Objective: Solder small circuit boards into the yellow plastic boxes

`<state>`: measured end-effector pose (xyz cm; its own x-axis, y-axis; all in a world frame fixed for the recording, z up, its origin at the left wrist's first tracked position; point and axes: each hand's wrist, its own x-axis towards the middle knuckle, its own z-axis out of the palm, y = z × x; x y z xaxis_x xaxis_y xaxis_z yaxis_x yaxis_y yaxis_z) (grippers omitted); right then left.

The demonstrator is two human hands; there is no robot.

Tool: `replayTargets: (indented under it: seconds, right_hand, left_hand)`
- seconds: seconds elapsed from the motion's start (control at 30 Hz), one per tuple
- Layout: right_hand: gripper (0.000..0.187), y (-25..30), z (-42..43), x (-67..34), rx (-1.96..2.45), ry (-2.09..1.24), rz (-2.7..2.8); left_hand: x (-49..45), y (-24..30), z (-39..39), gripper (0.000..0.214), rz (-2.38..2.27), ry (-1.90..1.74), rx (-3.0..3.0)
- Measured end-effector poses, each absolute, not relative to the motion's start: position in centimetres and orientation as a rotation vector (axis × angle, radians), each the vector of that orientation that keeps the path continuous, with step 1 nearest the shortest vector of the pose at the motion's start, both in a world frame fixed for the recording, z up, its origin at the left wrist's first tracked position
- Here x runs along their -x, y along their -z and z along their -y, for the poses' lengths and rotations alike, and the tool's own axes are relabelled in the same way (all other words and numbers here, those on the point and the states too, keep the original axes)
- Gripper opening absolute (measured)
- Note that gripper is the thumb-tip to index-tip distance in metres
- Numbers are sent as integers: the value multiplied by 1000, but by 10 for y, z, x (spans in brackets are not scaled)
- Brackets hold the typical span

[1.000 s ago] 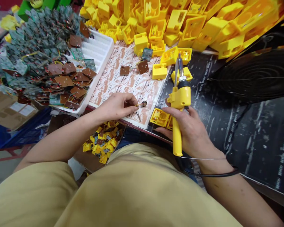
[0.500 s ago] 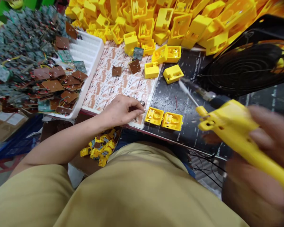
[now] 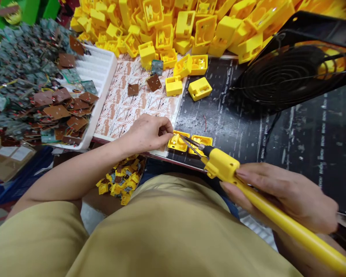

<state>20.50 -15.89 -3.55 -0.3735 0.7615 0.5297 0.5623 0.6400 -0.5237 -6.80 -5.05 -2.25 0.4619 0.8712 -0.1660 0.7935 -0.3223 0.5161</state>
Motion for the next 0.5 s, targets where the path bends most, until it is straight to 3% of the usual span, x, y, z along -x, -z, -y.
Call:
replayTargets:
  seconds: [0.1, 0.33, 0.5]
  right_hand:
    - [4, 30, 152, -198, 1006, -260, 2148]
    - [21, 22, 146, -194, 884, -158, 2235]
    - [10, 17, 153, -203, 1066, -280, 2222]
  left_hand:
    - [64, 18, 48, 9, -1394, -110, -2238]
    - [58, 10, 43, 14, -1402, 59, -2340]
    - [56, 7, 42, 15, -1407, 134, -2368]
